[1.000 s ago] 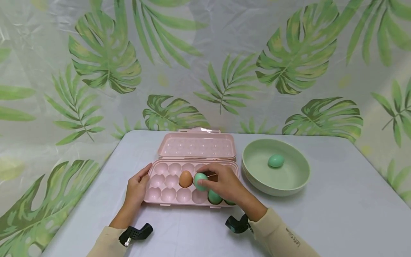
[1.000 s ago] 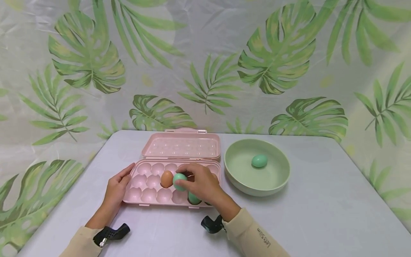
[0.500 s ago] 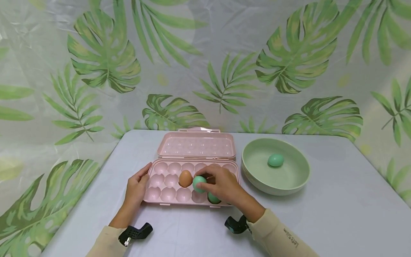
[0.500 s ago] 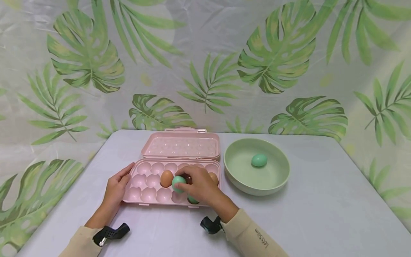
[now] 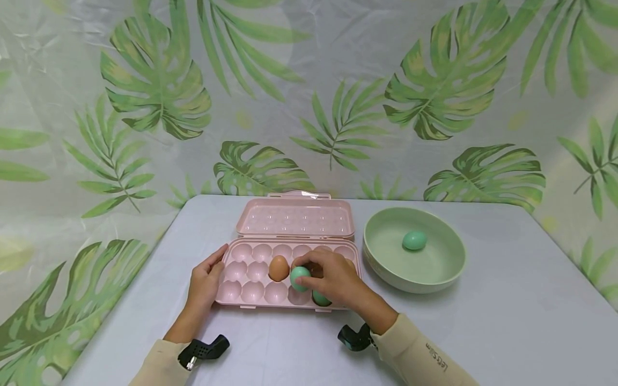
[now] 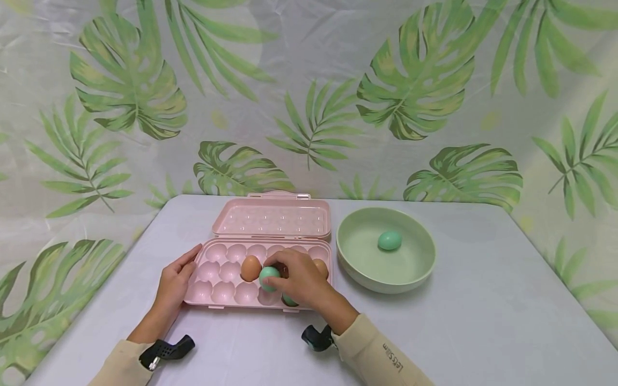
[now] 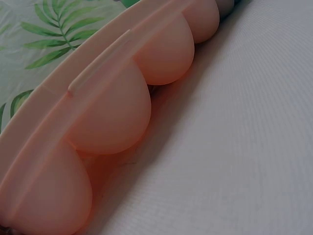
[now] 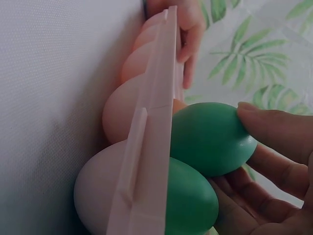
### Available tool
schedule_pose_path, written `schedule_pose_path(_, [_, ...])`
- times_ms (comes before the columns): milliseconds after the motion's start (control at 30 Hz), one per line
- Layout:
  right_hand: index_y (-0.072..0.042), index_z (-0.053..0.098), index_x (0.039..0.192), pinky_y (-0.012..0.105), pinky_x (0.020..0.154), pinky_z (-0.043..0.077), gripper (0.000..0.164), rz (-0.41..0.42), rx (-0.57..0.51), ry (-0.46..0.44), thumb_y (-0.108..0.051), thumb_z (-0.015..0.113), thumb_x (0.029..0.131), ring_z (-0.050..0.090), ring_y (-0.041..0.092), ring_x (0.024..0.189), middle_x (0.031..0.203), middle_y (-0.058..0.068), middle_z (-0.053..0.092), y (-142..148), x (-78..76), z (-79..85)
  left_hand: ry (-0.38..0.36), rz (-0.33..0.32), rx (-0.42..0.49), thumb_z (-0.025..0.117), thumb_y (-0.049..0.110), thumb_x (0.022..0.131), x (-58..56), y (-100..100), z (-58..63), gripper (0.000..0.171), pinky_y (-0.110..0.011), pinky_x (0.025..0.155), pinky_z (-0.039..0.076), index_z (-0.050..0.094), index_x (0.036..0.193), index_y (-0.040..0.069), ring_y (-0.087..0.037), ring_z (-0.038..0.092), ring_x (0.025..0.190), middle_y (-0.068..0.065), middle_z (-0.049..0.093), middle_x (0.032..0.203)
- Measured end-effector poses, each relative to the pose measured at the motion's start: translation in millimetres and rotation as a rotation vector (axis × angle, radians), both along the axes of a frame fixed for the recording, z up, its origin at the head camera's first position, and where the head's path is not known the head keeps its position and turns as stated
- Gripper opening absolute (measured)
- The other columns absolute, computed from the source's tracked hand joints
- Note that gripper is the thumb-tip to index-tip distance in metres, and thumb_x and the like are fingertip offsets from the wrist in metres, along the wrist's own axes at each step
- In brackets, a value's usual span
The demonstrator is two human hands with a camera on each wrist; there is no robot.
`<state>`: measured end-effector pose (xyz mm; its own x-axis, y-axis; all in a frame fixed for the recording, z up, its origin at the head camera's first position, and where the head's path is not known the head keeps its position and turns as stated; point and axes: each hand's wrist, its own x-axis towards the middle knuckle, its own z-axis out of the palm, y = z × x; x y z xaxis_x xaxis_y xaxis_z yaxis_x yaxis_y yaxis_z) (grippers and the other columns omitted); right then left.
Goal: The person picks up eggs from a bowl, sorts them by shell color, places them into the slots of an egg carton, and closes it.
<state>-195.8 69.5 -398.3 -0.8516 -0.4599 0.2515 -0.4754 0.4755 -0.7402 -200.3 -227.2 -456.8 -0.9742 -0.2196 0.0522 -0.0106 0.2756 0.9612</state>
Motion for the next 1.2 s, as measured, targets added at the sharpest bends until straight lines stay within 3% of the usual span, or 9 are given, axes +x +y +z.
schedule_pose_path(133, [-0.017, 0.073, 0.102, 0.031, 0.081, 0.056, 0.026, -0.002, 0.000, -0.001, -0.019, 0.081, 0.078, 0.065, 0.008, 0.090, 0.098, -0.008, 0.064, -0.2, 0.2, -0.2, -0.003, -0.001, 0.001, 0.041, 0.008, 0.101, -0.2, 0.2, -0.2, 0.042, -0.024, 0.111, 0.029, 0.049, 0.142, 0.007, -0.014, 0.034, 0.139, -0.006, 0.047, 0.145])
schedule_pose_path(467, [-0.020, 0.073, 0.101, 0.028, 0.081, 0.054, 0.023, -0.002, 0.043, 0.026, -0.021, 0.080, 0.079, 0.060, 0.006, 0.093, 0.099, -0.011, 0.064, 0.4, 0.8, 0.9, 0.055, 0.007, 0.041, 0.043, 0.005, 0.099, 0.1, 1.3, -2.4, 0.040, -0.006, 0.098, 0.033, 0.051, 0.139, 0.003, -0.015, 0.040, 0.134, -0.009, 0.050, 0.142])
schedule_pose_path(567, [-0.020, 0.073, 0.100, 0.028, 0.080, 0.054, 0.021, -0.003, 0.060, 0.044, -0.022, 0.079, 0.080, 0.060, 0.006, 0.090, 0.097, -0.011, 0.064, 0.7, 0.4, 0.1, 0.054, 0.007, 0.040, 0.043, 0.005, 0.100, -0.4, 1.2, -2.6, 0.040, -0.005, 0.098, 0.033, 0.051, 0.139, 0.004, -0.014, 0.040, 0.134, -0.009, 0.051, 0.142])
schedule_pose_path(800, [-0.013, 0.072, 0.099, 0.034, 0.078, 0.056, 0.020, 0.066, 0.008, -0.009, -0.015, 0.078, 0.080, 0.062, 0.010, 0.085, 0.094, -0.004, 0.065, 0.2, -0.7, -3.8, 0.049, 0.010, 0.029, 0.043, 0.005, 0.099, -1.4, 1.5, -2.8, 0.040, -0.005, 0.098, 0.034, 0.052, 0.139, 0.004, -0.014, 0.040, 0.134, -0.009, 0.051, 0.141])
schedule_pose_path(1200, [-0.008, 0.071, 0.101, 0.034, 0.079, 0.053, 0.020, 0.102, 0.094, 0.031, -0.010, 0.076, 0.081, 0.061, 0.016, 0.087, 0.095, -0.002, 0.067, -2.2, 0.8, -8.4, 0.020, 0.008, 0.015, 0.042, 0.007, 0.100, -0.7, 0.6, -1.8, 0.041, -0.008, 0.102, 0.033, 0.050, 0.140, 0.006, -0.014, 0.038, 0.136, -0.007, 0.049, 0.144])
